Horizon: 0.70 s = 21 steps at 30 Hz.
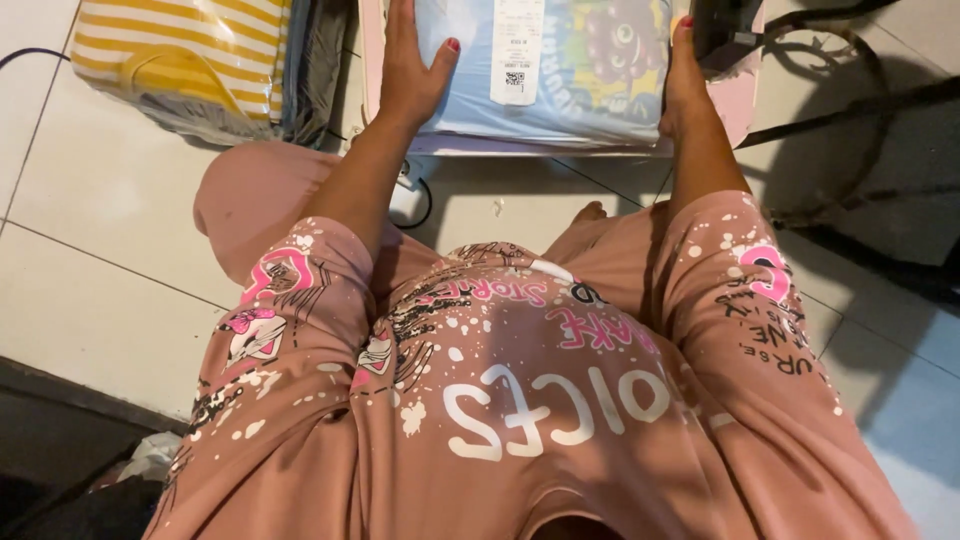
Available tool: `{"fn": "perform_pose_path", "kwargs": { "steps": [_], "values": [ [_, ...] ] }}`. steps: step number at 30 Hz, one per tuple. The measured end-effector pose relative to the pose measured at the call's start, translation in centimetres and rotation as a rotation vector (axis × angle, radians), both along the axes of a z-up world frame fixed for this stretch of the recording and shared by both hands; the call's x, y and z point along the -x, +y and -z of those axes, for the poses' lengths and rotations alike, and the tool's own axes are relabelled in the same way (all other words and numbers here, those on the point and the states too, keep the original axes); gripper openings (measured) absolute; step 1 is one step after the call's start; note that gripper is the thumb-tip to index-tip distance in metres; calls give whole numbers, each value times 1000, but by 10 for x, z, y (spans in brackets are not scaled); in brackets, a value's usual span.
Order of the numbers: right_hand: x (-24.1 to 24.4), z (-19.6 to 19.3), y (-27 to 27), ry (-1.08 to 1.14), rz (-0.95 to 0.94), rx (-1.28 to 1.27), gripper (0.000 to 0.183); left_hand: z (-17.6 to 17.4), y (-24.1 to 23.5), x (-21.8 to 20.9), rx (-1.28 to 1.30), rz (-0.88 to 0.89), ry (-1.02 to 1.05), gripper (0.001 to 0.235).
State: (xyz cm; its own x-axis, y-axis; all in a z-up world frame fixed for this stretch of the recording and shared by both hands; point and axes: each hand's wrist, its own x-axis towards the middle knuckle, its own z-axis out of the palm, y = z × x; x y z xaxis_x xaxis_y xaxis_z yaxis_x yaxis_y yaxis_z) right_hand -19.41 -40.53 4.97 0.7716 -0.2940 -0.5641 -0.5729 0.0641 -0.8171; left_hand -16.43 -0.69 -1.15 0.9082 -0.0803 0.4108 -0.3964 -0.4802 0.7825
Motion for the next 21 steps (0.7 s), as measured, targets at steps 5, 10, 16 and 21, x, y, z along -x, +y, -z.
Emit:
{"fn": "perform_pose_path", "kwargs": {
  "steps": [5, 10, 16, 21],
  "values": [
    [1, 2, -1, -8, 10, -24, 106, 19, 14, -31, 686, -195, 407, 75],
    [6, 16, -4, -1, -74, -105, 89, -26, 28, -21, 625, -84, 785, 88],
    [0, -22, 1, 142, -227, -29, 83, -47, 23, -19, 568, -136, 808, 67],
    [-51, -13, -49, -57, -514, 692, 62, -47, 15, -17, 416, -212, 783, 64]
  ]
}}
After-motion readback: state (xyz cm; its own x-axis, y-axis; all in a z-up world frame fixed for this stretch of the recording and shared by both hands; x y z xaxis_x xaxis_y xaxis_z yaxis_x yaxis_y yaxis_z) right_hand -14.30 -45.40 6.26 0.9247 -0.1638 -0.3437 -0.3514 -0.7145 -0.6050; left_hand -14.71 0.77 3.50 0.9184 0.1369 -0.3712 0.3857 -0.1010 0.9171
